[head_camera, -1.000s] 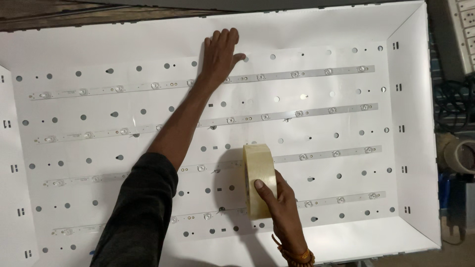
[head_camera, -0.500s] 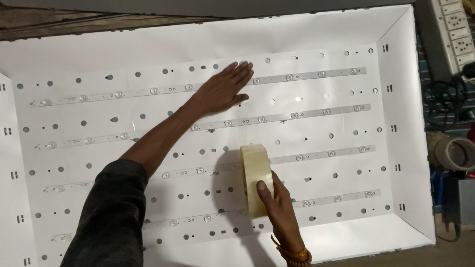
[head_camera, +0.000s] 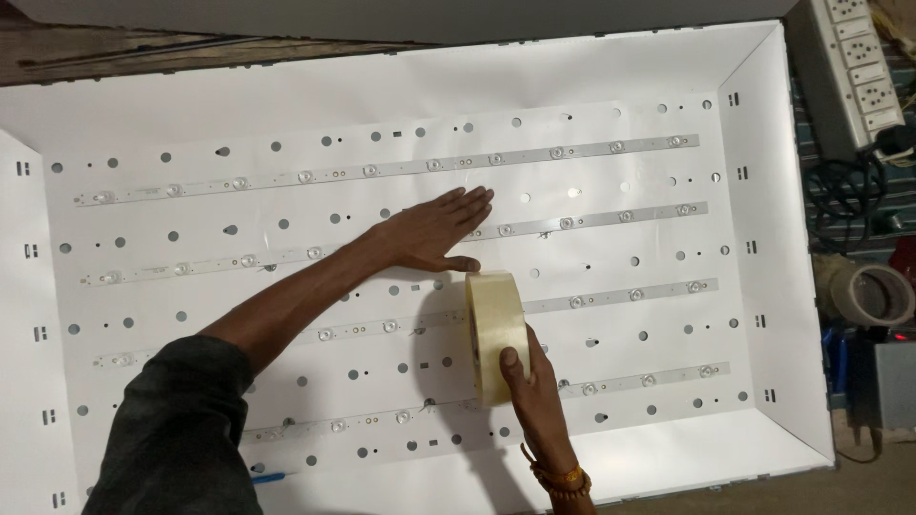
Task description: The person applies clear packing tape over multiple horizontal LED strip lines on a white panel. They smooth each strip with their hand, then use a blue utility knife to cut the tape. The process repeats across the panel surface.
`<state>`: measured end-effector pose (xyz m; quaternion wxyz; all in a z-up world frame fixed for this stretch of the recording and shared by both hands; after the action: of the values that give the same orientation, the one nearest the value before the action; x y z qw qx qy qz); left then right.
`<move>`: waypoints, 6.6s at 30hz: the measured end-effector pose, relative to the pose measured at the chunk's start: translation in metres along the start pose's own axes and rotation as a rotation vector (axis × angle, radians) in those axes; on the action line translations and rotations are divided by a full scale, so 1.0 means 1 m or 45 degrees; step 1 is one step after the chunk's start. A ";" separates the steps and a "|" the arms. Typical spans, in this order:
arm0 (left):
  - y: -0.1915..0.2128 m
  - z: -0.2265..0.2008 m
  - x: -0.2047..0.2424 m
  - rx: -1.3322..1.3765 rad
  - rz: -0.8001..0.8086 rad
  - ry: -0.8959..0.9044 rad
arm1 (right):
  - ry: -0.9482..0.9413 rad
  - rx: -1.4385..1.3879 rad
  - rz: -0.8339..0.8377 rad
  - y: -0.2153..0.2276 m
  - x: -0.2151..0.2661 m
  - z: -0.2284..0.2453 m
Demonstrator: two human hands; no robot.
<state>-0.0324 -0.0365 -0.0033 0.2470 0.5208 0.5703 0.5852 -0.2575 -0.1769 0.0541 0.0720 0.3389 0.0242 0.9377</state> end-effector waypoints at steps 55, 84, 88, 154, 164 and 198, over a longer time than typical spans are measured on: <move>-0.021 -0.148 0.045 -0.420 0.103 0.039 | 0.311 0.113 0.070 0.021 0.060 -0.076; -0.071 -0.215 0.078 -0.044 0.118 -0.560 | 0.092 0.092 -0.079 0.044 0.164 -0.143; -0.053 -0.227 0.081 0.069 0.240 -0.418 | 0.121 0.026 -0.043 0.042 0.156 -0.155; -0.097 -0.357 0.106 2.805 -0.925 1.021 | 1.325 1.393 1.614 -0.263 0.106 0.014; -0.202 -0.368 0.028 2.568 -0.959 0.848 | 1.519 1.909 1.476 -0.376 0.087 -0.141; -0.068 -0.360 0.105 3.076 -0.678 1.552 | 0.524 0.432 0.685 0.079 0.004 -0.075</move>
<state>-0.4096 -0.0755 0.0375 -0.5372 -0.0502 0.8179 -0.1996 -0.3179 -0.2537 0.0069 -0.2401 0.1449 0.1031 0.9543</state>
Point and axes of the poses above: each hand's wrist, its own x-axis away from the middle knuckle, its own y-axis out of the back of the hand, z = x × y, the point moved 5 cm from there along -x, towards the middle knuckle, and after that the axes turned 3 degrees about -x, right-handed, at the moved point
